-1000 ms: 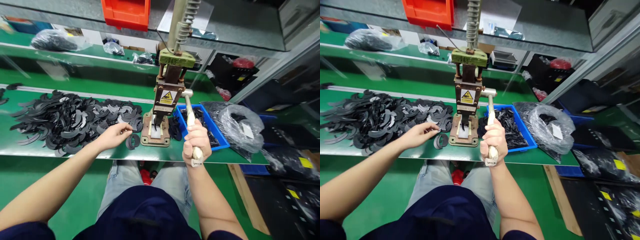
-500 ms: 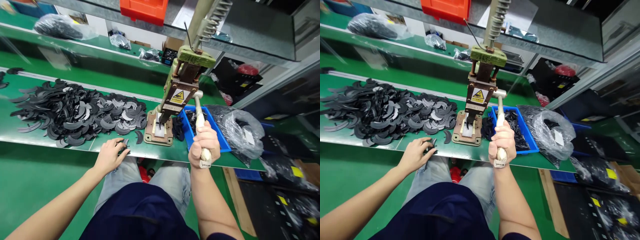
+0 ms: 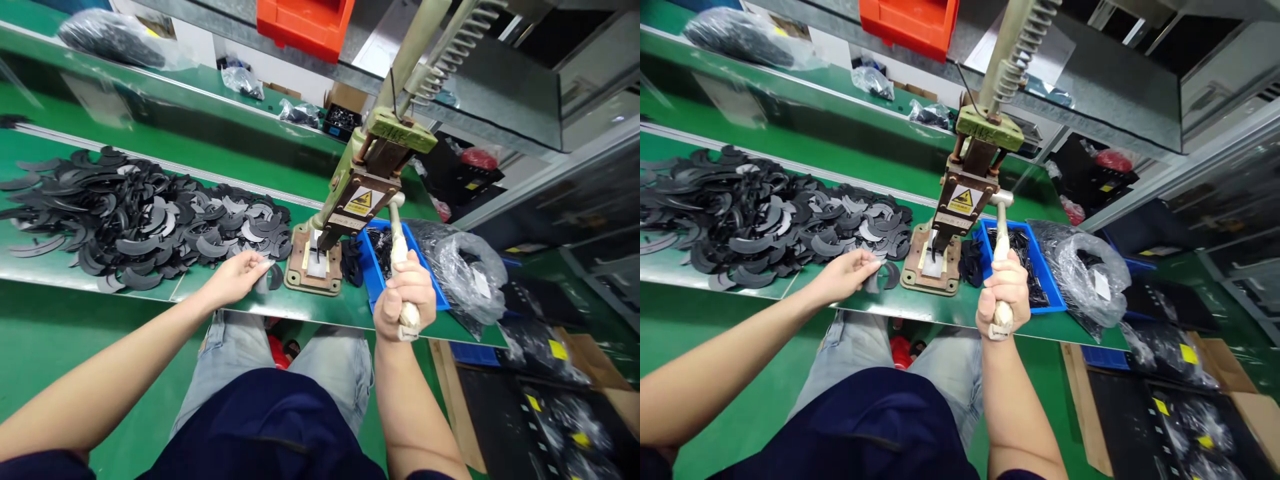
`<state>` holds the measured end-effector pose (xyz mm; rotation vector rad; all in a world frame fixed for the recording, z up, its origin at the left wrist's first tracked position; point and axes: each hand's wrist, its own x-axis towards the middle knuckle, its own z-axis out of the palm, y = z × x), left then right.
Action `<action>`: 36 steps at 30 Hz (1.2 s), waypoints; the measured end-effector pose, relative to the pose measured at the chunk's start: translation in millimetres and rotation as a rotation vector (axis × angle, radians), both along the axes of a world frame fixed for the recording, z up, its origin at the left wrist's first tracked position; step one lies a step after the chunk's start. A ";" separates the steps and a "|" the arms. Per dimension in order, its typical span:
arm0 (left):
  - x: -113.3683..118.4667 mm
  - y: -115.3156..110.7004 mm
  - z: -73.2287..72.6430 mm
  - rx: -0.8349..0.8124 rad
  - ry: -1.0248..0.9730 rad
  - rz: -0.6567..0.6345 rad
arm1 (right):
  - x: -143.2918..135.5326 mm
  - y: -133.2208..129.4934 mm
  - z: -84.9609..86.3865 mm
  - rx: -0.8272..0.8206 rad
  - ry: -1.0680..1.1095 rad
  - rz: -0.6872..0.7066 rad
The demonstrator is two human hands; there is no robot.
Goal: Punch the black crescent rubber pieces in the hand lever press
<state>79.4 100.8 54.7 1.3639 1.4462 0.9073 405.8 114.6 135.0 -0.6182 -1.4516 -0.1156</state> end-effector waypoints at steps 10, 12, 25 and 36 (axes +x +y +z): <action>67.1 83.3 10.1 0.224 0.268 -0.197 | 5.1 -7.3 1.4 -0.049 -0.077 -0.017; 72.3 84.5 5.0 0.119 0.164 -0.204 | 5.3 -7.9 1.3 -0.048 -0.071 -0.004; 72.4 115.9 6.4 -0.014 0.102 -0.235 | 2.1 -3.6 2.1 -0.009 -0.052 -0.009; 76.0 124.4 11.7 -0.161 0.060 -0.285 | -4.2 1.7 -1.1 0.043 0.032 -0.039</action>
